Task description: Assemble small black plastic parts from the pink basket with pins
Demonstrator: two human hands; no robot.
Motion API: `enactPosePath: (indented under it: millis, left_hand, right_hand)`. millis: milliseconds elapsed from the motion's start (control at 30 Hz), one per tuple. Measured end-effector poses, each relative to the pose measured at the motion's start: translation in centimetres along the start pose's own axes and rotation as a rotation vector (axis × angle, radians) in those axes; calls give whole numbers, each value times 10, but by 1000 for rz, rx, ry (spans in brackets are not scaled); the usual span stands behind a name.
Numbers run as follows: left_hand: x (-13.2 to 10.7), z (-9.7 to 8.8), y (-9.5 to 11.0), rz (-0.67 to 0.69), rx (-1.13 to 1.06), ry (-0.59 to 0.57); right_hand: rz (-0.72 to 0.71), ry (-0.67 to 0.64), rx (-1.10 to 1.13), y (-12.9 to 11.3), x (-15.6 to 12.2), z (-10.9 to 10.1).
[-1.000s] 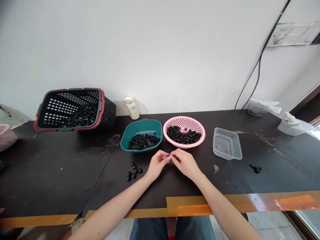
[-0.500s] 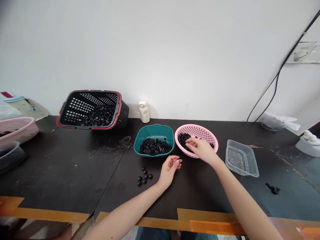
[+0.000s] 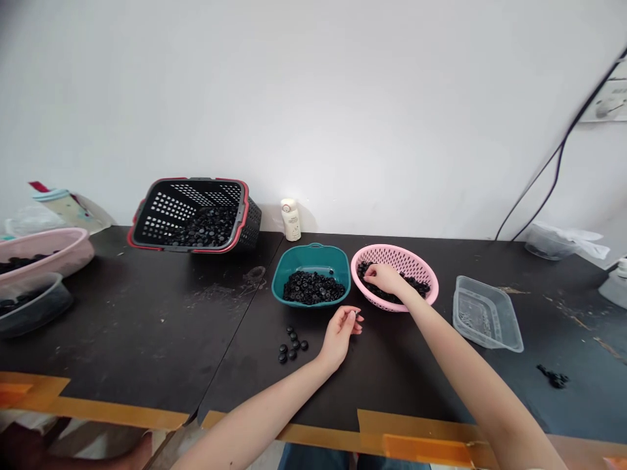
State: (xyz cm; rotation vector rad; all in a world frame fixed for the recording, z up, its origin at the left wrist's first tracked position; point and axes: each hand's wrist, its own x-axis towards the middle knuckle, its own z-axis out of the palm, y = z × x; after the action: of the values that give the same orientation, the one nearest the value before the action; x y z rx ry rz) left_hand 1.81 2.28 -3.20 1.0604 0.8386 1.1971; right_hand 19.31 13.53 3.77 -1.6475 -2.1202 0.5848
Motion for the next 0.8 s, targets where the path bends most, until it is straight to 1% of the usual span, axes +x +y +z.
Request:
enactPosePath:
  millis: [133, 300, 367, 433, 467, 533, 600, 633, 700, 800]
  left_hand:
    - [0, 0, 1, 12, -9, -15]
    - [0, 0, 3, 27, 5, -27]
    - [-1, 0, 4, 54, 31, -25]
    - [-2, -1, 6, 100, 78, -15]
    - [-3, -1, 7, 132, 112, -6]
    - [-6, -1, 11, 213, 194, 31]
    - [-8, -1, 15, 303, 273, 87]
    - [-10, -1, 17, 347, 309, 114]
    - [-13, -1, 20, 427, 380, 142]
    - [-17, -1, 24, 532, 497, 127]
  right_hand:
    - [24, -14, 54, -4, 1, 1]
    - [19, 14, 156, -5, 0, 0]
    - [10, 73, 211, -5, -6, -3]
    - [7, 168, 263, -7, -18, -6]
    - [6, 212, 339, -9, -26, -7]
    - [5, 237, 608, -14, -47, -4]
    - [11, 175, 951, -21, -70, 5]
    - [21, 133, 1083, -24, -80, 11]
    - [50, 67, 1266, -28, -96, 25]
    - [117, 35, 1453, -31, -106, 46]
